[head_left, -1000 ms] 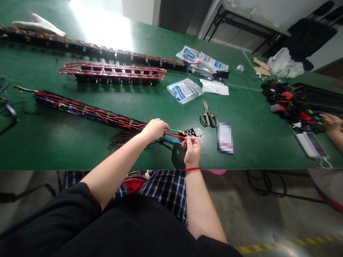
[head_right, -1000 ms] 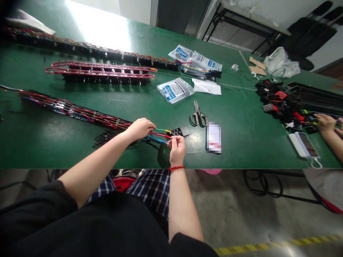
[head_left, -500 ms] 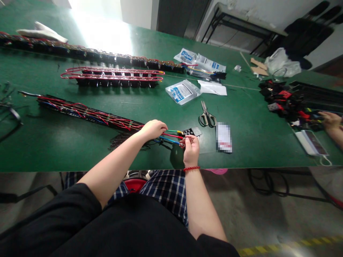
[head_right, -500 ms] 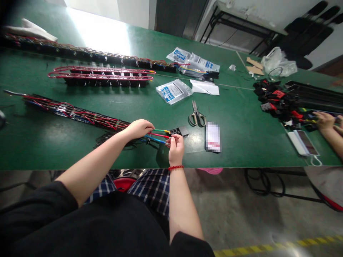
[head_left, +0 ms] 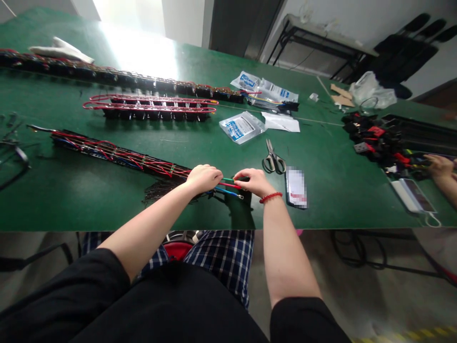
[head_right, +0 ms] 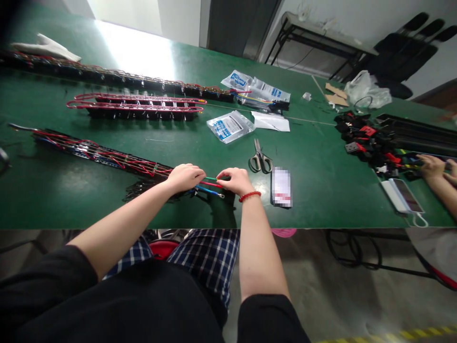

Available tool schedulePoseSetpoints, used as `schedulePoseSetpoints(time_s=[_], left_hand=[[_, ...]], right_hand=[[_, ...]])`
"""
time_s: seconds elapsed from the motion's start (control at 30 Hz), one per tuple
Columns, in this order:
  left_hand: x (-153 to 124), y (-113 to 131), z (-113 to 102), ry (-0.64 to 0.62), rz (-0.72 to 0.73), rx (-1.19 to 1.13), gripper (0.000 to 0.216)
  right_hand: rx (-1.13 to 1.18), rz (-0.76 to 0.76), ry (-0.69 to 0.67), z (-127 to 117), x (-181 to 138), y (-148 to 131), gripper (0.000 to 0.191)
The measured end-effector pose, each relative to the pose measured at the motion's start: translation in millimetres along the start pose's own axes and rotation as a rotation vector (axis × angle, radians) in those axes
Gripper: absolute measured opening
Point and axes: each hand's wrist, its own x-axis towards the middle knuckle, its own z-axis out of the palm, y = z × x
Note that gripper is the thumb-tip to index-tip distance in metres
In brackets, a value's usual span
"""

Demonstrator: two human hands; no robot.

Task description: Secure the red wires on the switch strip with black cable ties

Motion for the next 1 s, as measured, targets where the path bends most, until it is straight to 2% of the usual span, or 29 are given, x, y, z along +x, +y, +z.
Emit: schedulePoseSetpoints(time_s=[0.2,0.27,0.37,0.47,0.57,0.67,0.77,0.87,1.0], left_hand=[[5.5,9.4,-9.4,-0.087,-0.042,-0.028,0.041],[11.6,16.0,-15.9,-0.134,0.002,-0.039,0.037],[26.1,27.7,-26.3,-0.232,0.124,0.027,0.028],[41.5,38.7,-33.2,-0.356,0.163,0.085,0.024],[49.9,45.4,-33.6,-0.391,0.193,0.138,0.025],[49.9,45.4,-27.9,-0.368,0.194,0.135,0.025],[47.0,40.6,-19.9,-0.341,0.168,0.072,0.028],[44.6,36.2,-13.4,-0.357,0.135,0.004,0.031],[39.9,35.0,-6.5,-0.292,0.081,-0.015,0.037]], right_hand=[[0.098,0.007,0.069,1.4,-7.4,0.8,0.018],[0.130,0.032,0.066,1.6,-7.0,0.9,0.017],[0.056,0.060,0.014,1.2,-4.6,-1.5,0.014],[-0.066,0.104,-0.018,0.2,-2.2,-5.6,0.014],[-0.142,0.123,-0.023,1.5,-0.9,-7.8,0.014],[-0.126,0.143,0.063,7.9,-1.4,-7.4,0.011],[-0.103,0.199,0.226,18.1,-2.1,-6.0,0.023],[-0.086,0.261,0.351,26.7,0.1,-4.3,0.025],[-0.090,0.313,0.402,30.4,8.1,-2.2,0.024]])
